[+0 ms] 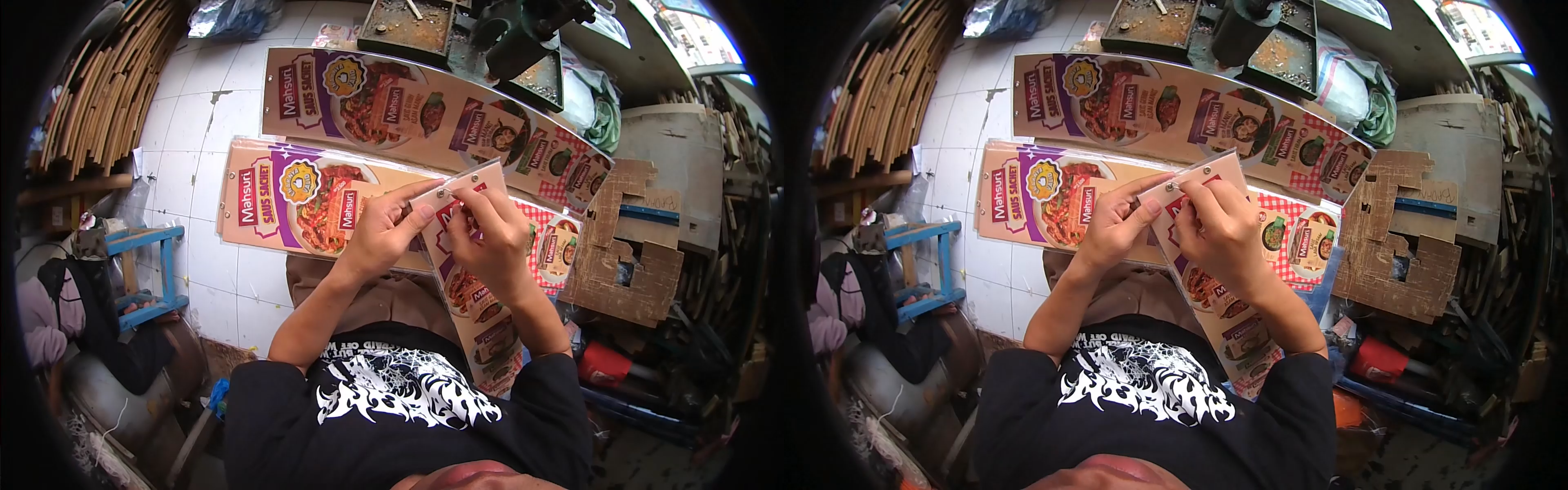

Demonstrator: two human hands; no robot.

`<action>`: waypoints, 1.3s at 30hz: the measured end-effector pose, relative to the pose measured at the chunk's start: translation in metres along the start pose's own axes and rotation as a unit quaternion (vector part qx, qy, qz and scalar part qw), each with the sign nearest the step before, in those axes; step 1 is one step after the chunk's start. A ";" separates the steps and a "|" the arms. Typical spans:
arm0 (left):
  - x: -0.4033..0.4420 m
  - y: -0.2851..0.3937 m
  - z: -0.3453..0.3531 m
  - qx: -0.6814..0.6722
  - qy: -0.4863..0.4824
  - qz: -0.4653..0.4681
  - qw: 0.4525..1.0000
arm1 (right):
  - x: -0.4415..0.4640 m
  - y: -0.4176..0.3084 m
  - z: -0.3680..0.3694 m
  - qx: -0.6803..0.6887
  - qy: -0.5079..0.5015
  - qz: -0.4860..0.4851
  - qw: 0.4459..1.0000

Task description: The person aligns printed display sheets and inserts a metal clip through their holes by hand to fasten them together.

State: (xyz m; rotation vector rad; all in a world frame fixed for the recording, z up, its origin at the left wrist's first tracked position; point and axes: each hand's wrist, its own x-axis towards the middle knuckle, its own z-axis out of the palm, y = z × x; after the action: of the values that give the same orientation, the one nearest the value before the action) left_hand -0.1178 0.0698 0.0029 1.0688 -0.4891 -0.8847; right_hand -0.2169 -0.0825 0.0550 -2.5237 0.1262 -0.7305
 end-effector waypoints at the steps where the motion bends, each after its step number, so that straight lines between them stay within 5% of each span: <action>1: 0.000 -0.003 -0.002 0.017 0.002 -0.002 1.000 | 0.000 -0.001 0.001 0.000 -0.001 0.000 1.000; 16: 0.000 0.003 0.001 0.039 -0.002 0.006 0.999 | -0.007 -0.002 0.007 -0.046 -0.021 -0.055 0.997; 24: 0.000 0.005 0.004 0.017 0.009 -0.003 1.000 | -0.020 0.006 0.004 0.165 0.103 0.124 0.973; 39: 0.004 -0.009 -0.004 0.100 0.018 0.010 0.995 | -0.024 0.015 0.022 0.276 0.148 0.157 0.937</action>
State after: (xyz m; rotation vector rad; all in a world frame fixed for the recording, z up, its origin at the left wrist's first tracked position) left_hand -0.1161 0.0671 -0.0071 1.2594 -0.5652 -0.8096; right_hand -0.2249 -0.0806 0.0208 -1.7976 0.3646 -0.8653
